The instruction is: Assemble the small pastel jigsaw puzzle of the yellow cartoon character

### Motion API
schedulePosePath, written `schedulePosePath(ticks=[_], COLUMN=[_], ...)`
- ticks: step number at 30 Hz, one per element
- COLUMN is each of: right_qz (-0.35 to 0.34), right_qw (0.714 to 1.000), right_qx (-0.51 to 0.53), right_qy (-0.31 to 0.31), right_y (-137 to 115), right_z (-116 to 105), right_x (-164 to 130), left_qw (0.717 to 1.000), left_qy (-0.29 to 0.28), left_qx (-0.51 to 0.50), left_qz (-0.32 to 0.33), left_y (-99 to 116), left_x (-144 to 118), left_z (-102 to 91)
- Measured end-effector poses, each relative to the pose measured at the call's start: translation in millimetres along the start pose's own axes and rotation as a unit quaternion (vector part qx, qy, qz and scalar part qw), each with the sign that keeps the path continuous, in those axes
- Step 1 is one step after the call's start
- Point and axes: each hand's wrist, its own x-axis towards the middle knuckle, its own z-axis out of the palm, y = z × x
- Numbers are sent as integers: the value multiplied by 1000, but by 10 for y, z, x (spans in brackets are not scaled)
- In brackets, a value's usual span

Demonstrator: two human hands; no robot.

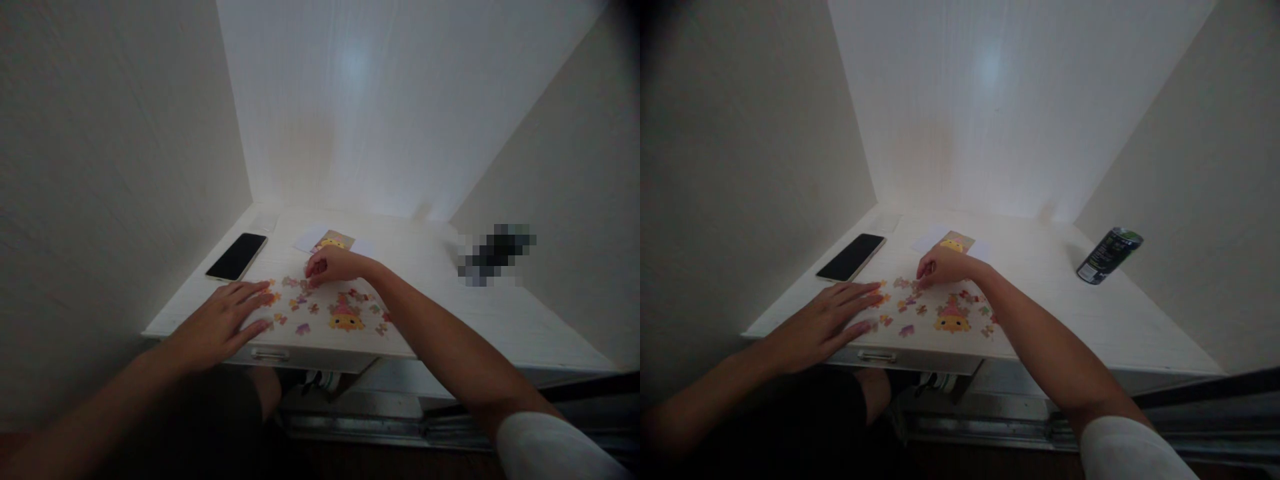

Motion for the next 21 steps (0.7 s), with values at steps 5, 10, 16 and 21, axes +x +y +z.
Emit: schedulePosePath(ticks=[5,10,16,21], right_qz=[-11,-73,-152,-150], right_qw=[999,996,983,985], right_qx=[-27,-30,-47,-23], right_qy=[-38,-52,-90,-81], right_y=[-231,-529,-638,-541], right_z=[102,322,468,429], right_x=[-34,-52,-53,-1], left_qw=[1000,1000,999,998], left_qy=[-3,9,20,47], left_qx=[-4,-10,-14,-8], left_qz=[-4,-11,-24,-47], left_y=[-7,15,14,4], left_x=[-19,-10,6,21], left_z=[3,-15,-8,59])
